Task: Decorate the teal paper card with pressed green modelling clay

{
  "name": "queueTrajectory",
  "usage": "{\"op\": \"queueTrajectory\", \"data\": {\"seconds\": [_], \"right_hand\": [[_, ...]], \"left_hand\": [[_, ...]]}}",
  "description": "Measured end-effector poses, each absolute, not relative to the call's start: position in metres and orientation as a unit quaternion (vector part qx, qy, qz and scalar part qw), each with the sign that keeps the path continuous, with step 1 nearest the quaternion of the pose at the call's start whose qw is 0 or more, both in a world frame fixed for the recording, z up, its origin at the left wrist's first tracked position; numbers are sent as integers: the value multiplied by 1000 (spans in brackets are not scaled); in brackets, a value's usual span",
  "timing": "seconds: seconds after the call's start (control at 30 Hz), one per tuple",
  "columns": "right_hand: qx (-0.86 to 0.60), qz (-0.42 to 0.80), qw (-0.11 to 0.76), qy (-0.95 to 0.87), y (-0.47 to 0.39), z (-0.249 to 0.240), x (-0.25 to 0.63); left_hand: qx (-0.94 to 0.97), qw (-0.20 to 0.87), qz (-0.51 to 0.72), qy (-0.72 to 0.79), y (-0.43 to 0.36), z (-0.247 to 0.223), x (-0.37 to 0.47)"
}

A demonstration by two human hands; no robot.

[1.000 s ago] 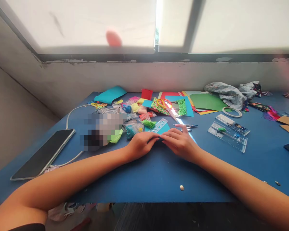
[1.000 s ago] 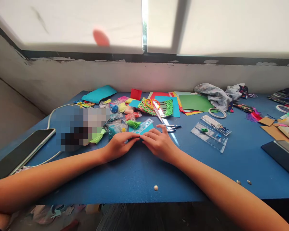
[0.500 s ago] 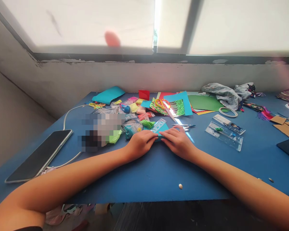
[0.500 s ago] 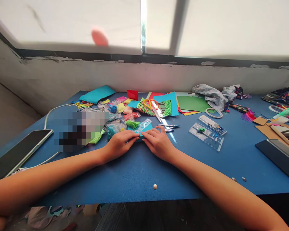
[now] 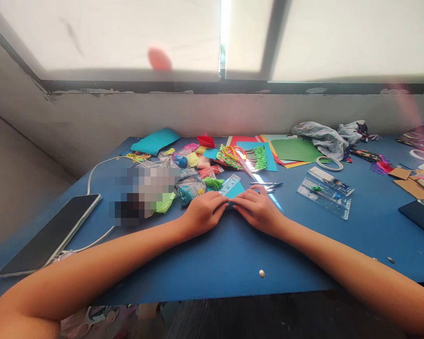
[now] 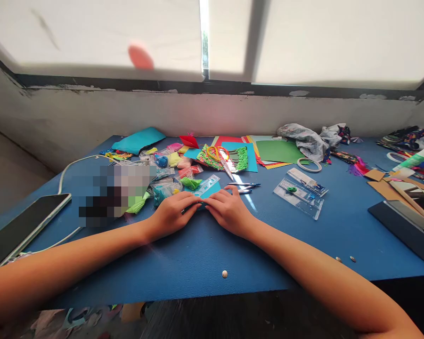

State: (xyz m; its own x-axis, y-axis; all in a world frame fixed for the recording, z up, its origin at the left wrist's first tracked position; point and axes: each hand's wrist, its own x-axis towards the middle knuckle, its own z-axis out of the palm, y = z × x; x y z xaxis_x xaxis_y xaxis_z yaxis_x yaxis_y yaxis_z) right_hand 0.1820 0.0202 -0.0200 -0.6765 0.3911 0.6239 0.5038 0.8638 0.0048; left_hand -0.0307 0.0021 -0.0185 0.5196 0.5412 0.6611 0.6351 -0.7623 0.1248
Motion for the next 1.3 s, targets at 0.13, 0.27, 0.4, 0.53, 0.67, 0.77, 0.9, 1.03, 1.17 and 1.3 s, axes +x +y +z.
{"op": "queueTrajectory", "data": {"seconds": [0.13,0.27,0.4,0.53,0.67,0.77,0.9,1.03,1.17,1.3], "right_hand": [[-248,-80,320,-911,18,-18,181],[-245,-84,334,-907,17,-16,180],[-240,-75,341,-906,16,-16,179],[-233,-86,344,-905,15,-15,180],[-231,-98,345,-905,15,-14,179],[-235,-114,344,-902,14,-13,178],[-221,-140,339,-904,12,-12,177],[-218,-144,340,-903,11,-12,176],[-206,-149,351,-901,12,-11,175],[-204,-158,355,-899,11,-9,175]], "left_hand": [[-876,96,-345,-324,1,-16,-29],[-884,115,-332,-309,1,-14,-28],[-885,115,-348,-287,1,-14,-28],[-887,123,-352,-274,0,-12,-27],[-881,143,-348,-285,-1,-11,-26],[-882,147,-351,-277,-1,-10,-26],[-883,155,-351,-271,-2,-11,-26],[-890,175,-334,-257,-3,-11,-25],[-890,193,-321,-258,-5,-10,-25],[-893,214,-307,-251,-5,-10,-25]]}}
